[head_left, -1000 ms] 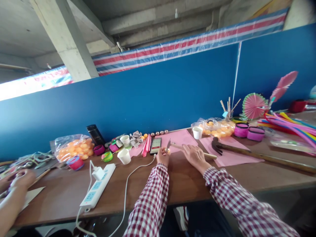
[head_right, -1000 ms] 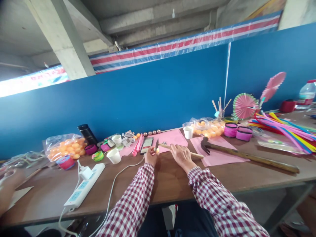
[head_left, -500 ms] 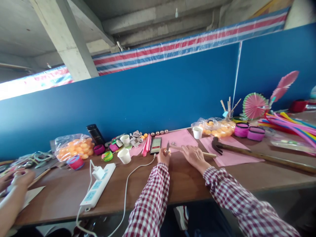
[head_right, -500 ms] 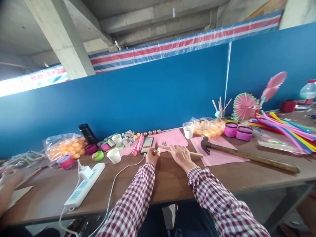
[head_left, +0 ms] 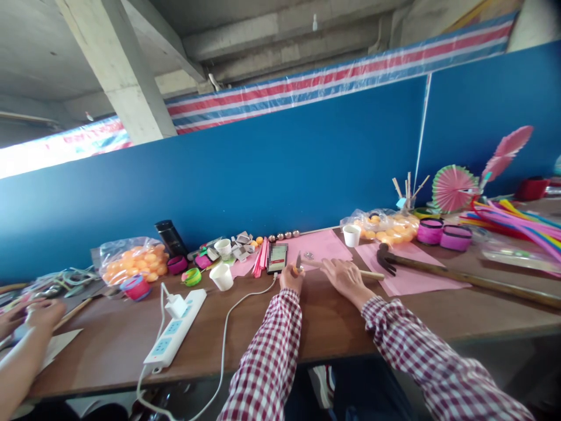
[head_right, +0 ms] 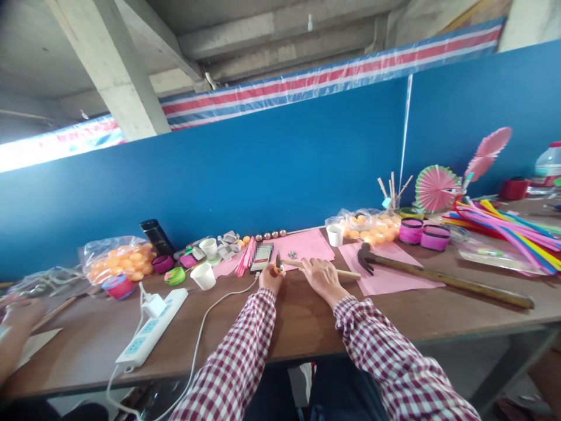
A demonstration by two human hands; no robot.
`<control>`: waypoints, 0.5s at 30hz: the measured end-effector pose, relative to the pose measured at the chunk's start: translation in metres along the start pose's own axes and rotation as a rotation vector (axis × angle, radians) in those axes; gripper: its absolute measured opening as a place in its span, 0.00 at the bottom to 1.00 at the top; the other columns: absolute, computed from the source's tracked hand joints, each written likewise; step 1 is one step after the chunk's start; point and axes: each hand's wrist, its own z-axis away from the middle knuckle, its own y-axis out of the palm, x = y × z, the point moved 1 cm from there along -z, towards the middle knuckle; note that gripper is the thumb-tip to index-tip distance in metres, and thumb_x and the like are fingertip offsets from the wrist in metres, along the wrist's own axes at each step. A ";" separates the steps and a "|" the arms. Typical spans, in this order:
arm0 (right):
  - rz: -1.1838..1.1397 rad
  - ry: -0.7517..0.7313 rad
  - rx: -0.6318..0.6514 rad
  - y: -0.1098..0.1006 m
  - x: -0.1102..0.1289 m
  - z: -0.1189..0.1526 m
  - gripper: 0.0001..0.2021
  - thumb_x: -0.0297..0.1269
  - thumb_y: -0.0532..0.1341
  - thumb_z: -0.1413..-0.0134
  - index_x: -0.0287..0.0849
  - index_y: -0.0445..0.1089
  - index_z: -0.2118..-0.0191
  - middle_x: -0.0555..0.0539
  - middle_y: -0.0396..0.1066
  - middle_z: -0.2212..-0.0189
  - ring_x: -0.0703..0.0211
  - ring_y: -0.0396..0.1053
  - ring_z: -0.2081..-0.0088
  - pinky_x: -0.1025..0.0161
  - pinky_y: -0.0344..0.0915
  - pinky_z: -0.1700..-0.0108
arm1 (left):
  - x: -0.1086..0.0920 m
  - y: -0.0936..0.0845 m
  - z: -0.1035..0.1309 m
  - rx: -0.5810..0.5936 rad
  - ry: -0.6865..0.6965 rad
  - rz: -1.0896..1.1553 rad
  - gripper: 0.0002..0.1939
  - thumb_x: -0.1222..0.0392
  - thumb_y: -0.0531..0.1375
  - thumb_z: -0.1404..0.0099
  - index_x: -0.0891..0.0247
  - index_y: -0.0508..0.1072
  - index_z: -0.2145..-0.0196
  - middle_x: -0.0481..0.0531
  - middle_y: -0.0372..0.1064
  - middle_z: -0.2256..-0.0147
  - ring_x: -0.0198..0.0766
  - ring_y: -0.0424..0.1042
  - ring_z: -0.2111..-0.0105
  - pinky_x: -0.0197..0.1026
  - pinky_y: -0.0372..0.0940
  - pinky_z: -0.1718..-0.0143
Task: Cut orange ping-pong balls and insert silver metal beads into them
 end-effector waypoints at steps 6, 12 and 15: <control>-0.002 0.019 -0.033 -0.001 -0.001 0.000 0.16 0.43 0.43 0.41 0.46 0.63 0.55 0.46 0.70 0.68 0.59 0.66 0.67 0.64 0.49 0.66 | -0.001 -0.003 -0.001 -0.011 -0.011 -0.050 0.14 0.63 0.63 0.57 0.64 0.71 0.69 0.48 0.68 0.73 0.32 0.67 0.73 0.36 0.61 0.67; -0.004 0.008 -0.011 -0.001 -0.001 0.000 0.16 0.44 0.44 0.42 0.46 0.64 0.56 0.45 0.70 0.68 0.59 0.66 0.68 0.65 0.49 0.67 | -0.004 -0.003 0.001 -0.006 -0.031 -0.037 0.15 0.65 0.63 0.57 0.64 0.71 0.67 0.48 0.69 0.72 0.32 0.67 0.72 0.36 0.61 0.66; -0.007 0.026 -0.006 -0.001 -0.001 0.000 0.17 0.45 0.44 0.42 0.46 0.63 0.55 0.45 0.70 0.68 0.59 0.66 0.67 0.64 0.50 0.67 | -0.005 -0.002 0.002 -0.023 -0.058 -0.023 0.16 0.64 0.63 0.57 0.64 0.71 0.66 0.49 0.69 0.71 0.32 0.68 0.71 0.36 0.61 0.65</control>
